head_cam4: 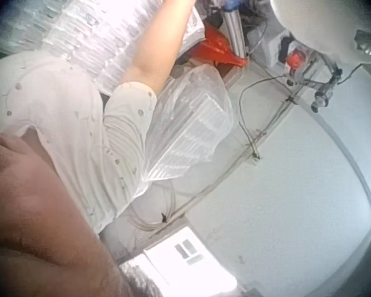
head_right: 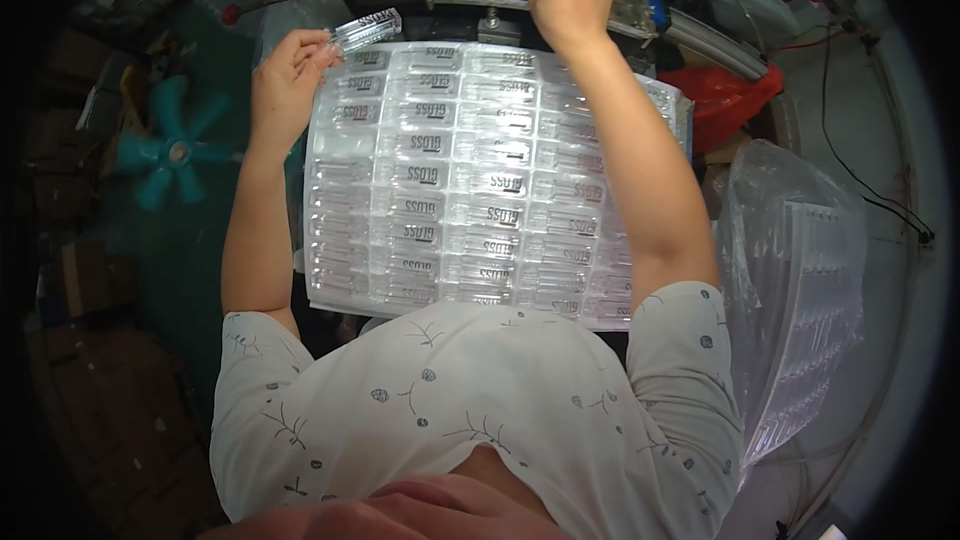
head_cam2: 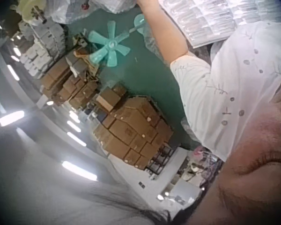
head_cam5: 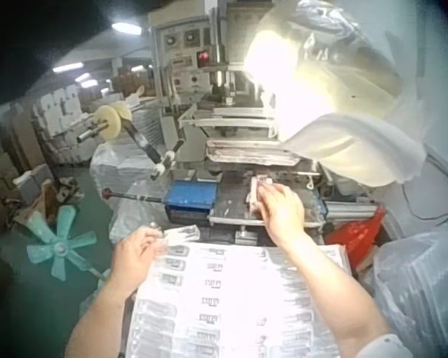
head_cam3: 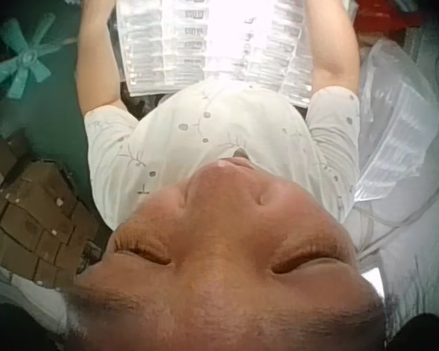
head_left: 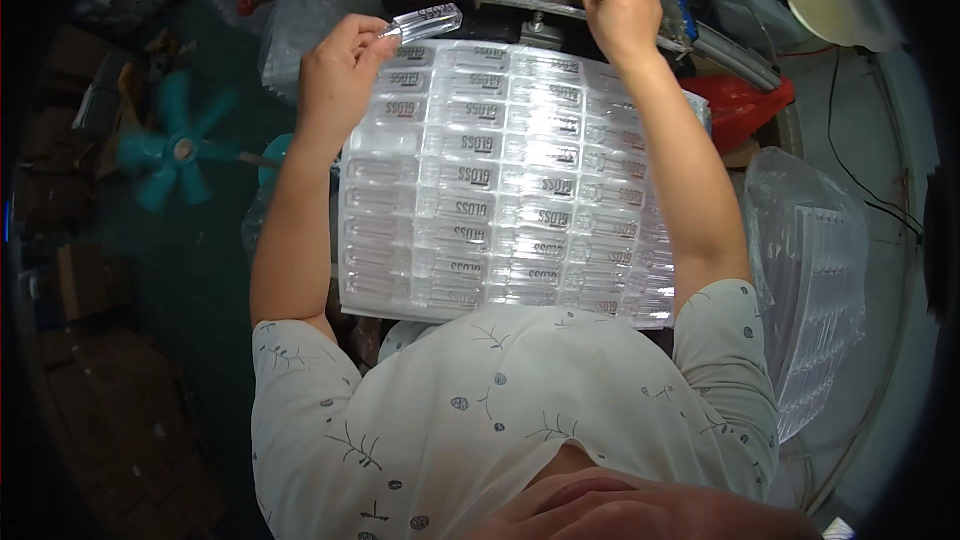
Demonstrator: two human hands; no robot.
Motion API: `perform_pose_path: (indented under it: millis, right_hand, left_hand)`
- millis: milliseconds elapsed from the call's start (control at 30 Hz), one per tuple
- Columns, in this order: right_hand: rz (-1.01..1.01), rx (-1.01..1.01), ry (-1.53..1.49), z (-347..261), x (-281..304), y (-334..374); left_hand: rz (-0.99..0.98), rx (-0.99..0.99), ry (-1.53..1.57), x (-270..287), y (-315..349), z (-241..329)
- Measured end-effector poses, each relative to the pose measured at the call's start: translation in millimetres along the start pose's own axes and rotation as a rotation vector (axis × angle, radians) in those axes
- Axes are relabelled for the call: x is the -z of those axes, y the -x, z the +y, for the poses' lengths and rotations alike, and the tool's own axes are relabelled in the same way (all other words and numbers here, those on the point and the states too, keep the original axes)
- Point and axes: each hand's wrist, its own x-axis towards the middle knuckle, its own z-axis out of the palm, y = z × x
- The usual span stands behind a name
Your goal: The person repeatedly picks up small, clear plastic containers from a large stack, separates them, and places them into a machine or fixture at the top of the frame. The person handles the containers one by one, inspecting them briefly before processing. The task involves repetitive pick-and-place actions with a focus on handling the plastic items.
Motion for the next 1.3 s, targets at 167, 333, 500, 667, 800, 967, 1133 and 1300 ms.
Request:
perform_pose_path:
  millis: [167,333,500,667,800,967,1133,1300]
  right_hand:
    - [-0.067,-0.067,0.117,-47,31,9]
    - [-0.214,-0.015,-0.116,-84,71,40]
    - [-0.350,-0.015,-0.511,-141,77,52]
    - [-0.450,0.091,-0.605,-203,59,53]
    - [-0.538,0.183,-0.601,-224,45,54]
    - [-0.368,0.000,-0.834,-216,50,62]
    - [-0.348,-0.138,-1.008,-195,79,67]
    - [-0.391,-0.280,-1.170,-177,102,79]
  left_hand:
    - [-0.202,0.088,0.247,54,35,-60]
    - [-0.269,-0.092,-0.098,44,64,-87]
    - [-0.165,-0.166,-0.152,31,72,-100]
    - [-0.150,-0.123,-0.159,31,76,-101]
    - [-0.031,-0.042,-0.065,41,83,-99]
    - [-0.038,0.060,0.222,49,101,-78]
    - [-0.210,-0.013,0.543,21,106,-32]
    - [-0.278,-0.038,0.512,7,95,-14]
